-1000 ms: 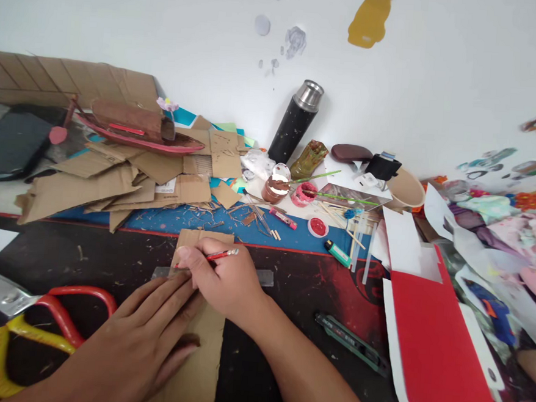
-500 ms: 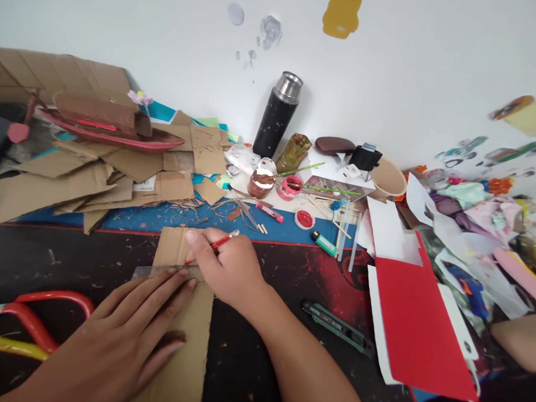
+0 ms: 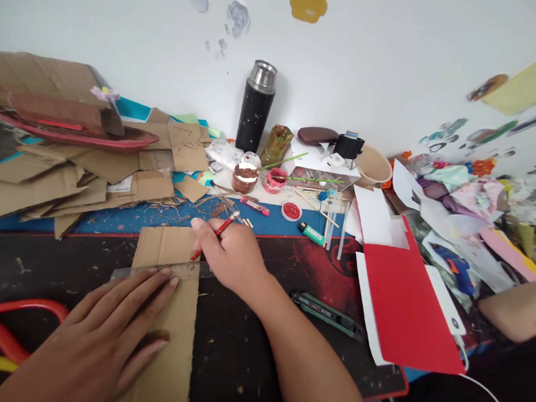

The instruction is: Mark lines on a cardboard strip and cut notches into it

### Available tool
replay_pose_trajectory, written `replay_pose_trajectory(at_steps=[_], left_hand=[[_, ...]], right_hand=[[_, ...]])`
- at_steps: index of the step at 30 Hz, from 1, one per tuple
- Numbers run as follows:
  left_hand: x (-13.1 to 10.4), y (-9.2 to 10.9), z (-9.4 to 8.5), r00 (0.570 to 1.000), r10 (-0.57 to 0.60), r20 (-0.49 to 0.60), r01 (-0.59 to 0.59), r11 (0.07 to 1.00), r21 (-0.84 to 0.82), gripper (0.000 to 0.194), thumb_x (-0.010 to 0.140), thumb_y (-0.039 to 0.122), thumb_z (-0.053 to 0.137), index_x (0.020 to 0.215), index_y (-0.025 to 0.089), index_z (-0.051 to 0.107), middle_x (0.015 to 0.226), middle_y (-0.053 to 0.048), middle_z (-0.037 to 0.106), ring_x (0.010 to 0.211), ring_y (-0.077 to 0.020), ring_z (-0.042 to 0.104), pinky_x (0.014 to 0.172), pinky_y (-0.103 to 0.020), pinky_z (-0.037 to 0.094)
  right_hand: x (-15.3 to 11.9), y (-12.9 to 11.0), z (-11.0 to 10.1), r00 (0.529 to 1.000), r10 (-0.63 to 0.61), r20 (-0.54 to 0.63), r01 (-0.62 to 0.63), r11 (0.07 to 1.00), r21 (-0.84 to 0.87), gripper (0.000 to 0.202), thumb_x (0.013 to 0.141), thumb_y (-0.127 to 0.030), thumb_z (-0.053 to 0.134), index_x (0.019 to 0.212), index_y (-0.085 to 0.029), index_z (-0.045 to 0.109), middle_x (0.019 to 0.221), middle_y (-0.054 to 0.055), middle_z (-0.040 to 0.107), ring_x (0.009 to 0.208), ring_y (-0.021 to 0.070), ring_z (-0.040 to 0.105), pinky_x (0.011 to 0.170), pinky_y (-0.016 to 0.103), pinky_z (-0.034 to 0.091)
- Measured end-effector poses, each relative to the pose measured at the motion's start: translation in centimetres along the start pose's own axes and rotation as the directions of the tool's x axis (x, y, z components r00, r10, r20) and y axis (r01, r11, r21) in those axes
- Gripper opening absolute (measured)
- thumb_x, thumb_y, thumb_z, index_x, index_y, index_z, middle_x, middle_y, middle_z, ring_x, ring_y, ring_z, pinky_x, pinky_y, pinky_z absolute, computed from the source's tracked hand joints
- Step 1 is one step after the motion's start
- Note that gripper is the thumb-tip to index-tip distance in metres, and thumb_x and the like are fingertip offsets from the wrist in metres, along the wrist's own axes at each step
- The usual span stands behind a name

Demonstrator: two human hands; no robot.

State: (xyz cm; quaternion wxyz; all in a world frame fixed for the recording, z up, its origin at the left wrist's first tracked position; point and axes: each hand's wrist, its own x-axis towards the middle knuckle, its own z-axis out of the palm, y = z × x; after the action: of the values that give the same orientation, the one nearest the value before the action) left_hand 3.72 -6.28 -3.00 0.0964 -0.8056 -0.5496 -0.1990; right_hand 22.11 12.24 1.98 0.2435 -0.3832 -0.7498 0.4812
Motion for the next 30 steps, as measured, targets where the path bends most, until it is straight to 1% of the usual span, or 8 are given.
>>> replay_pose_trajectory(at_steps=[6, 11, 13, 16, 18, 22, 24, 30], left_hand=[[0.2, -0.1, -0.2, 0.999, 0.041, 0.002, -0.041, 0.999, 0.02, 0.061, 0.119, 0.04, 0.046, 0.169, 0.007, 0.056, 0.156, -0.024, 0.074, 0.139, -0.0389, 0.068, 0.118, -0.052, 0.045], [0.1, -0.1, 0.0, 1.0, 0.029, -0.002, -0.029, 0.999, 0.019, 0.061, 0.119, 0.04, 0.046, 0.171, 0.01, 0.055, 0.156, -0.021, 0.075, 0.14, -0.0375, 0.069, 0.119, -0.051, 0.046], [0.1, 0.0, 0.0, 0.999, 0.032, -0.005, -0.032, 0.999, 0.022, 0.059, 0.119, 0.039, 0.047, 0.169, 0.009, 0.058, 0.155, -0.022, 0.075, 0.14, -0.0379, 0.069, 0.119, -0.051, 0.045], [0.2, 0.0, -0.2, 0.999, 0.043, -0.014, -0.042, 0.999, 0.024, 0.055, 0.118, 0.037, 0.049, 0.162, 0.007, 0.064, 0.153, -0.023, 0.076, 0.138, -0.0387, 0.07, 0.118, -0.052, 0.045], [0.2, -0.1, -0.3, 0.998, 0.052, -0.02, -0.052, 0.999, 0.014, 0.051, 0.118, 0.037, 0.051, 0.158, 0.009, 0.067, 0.149, -0.021, 0.078, 0.134, -0.0371, 0.071, 0.116, -0.051, 0.046], [0.2, -0.2, -0.6, 0.997, 0.073, -0.015, -0.073, 0.997, -0.027, 0.044, 0.119, 0.038, 0.052, 0.15, 0.016, 0.073, 0.139, -0.015, 0.084, 0.127, -0.0326, 0.074, 0.112, -0.047, 0.048], [0.2, -0.2, -0.7, 0.998, 0.067, -0.016, -0.067, 0.997, -0.038, 0.041, 0.119, 0.036, 0.052, 0.148, 0.018, 0.075, 0.136, -0.013, 0.085, 0.125, -0.0313, 0.075, 0.111, -0.046, 0.048], [0.5, 0.3, -1.1, 0.998, 0.065, -0.02, -0.066, 0.998, -0.015, 0.039, 0.117, 0.029, 0.054, 0.147, 0.017, 0.076, 0.135, -0.012, 0.085, 0.122, -0.0299, 0.075, 0.109, -0.045, 0.049]], right_hand=[[0.1, 0.1, -0.7, 1.0, -0.003, -0.007, 0.002, 1.0, -0.031, 0.064, 0.12, -0.065, 0.052, 0.074, -0.025, 0.07, 0.05, -0.004, 0.056, 0.05, 0.0159, 0.059, 0.063, 0.03, 0.044], [0.2, 0.3, -1.2, 1.0, -0.006, -0.028, 0.005, 0.998, -0.057, 0.067, 0.118, -0.069, 0.054, 0.07, -0.025, 0.067, 0.05, -0.004, 0.056, 0.051, 0.0158, 0.06, 0.062, 0.029, 0.044], [0.2, 0.5, -1.2, 0.999, 0.016, -0.051, -0.017, 1.0, -0.011, 0.067, 0.117, -0.07, 0.055, 0.07, -0.024, 0.068, 0.048, -0.004, 0.057, 0.048, 0.0147, 0.058, 0.059, 0.028, 0.044], [0.4, 0.8, -1.0, 0.993, 0.052, -0.108, -0.038, 0.991, 0.127, 0.066, 0.114, -0.074, 0.058, 0.073, -0.024, 0.068, 0.047, -0.005, 0.056, 0.042, 0.0137, 0.055, 0.054, 0.027, 0.044], [0.5, 1.0, -0.9, 0.989, 0.059, -0.139, -0.029, 0.978, 0.208, 0.064, 0.112, -0.076, 0.06, 0.075, -0.024, 0.068, 0.046, -0.005, 0.055, 0.041, 0.0138, 0.055, 0.051, 0.027, 0.043], [0.9, 1.2, -0.7, 0.985, 0.073, -0.158, -0.032, 0.969, 0.245, 0.065, 0.108, -0.08, 0.063, 0.076, -0.024, 0.069, 0.046, -0.004, 0.058, 0.041, 0.0136, 0.054, 0.048, 0.026, 0.041], [1.0, 1.3, -0.7, 0.982, 0.086, -0.17, -0.039, 0.964, 0.263, 0.066, 0.106, -0.083, 0.063, 0.076, -0.024, 0.069, 0.046, -0.003, 0.059, 0.041, 0.0137, 0.054, 0.046, 0.026, 0.04], [1.4, 1.8, -0.5, 0.97, 0.145, -0.196, -0.055, 0.914, 0.402, 0.069, 0.097, -0.089, 0.071, 0.075, -0.023, 0.07, 0.044, -0.004, 0.054, 0.039, 0.0137, 0.054, 0.042, 0.024, 0.038]])
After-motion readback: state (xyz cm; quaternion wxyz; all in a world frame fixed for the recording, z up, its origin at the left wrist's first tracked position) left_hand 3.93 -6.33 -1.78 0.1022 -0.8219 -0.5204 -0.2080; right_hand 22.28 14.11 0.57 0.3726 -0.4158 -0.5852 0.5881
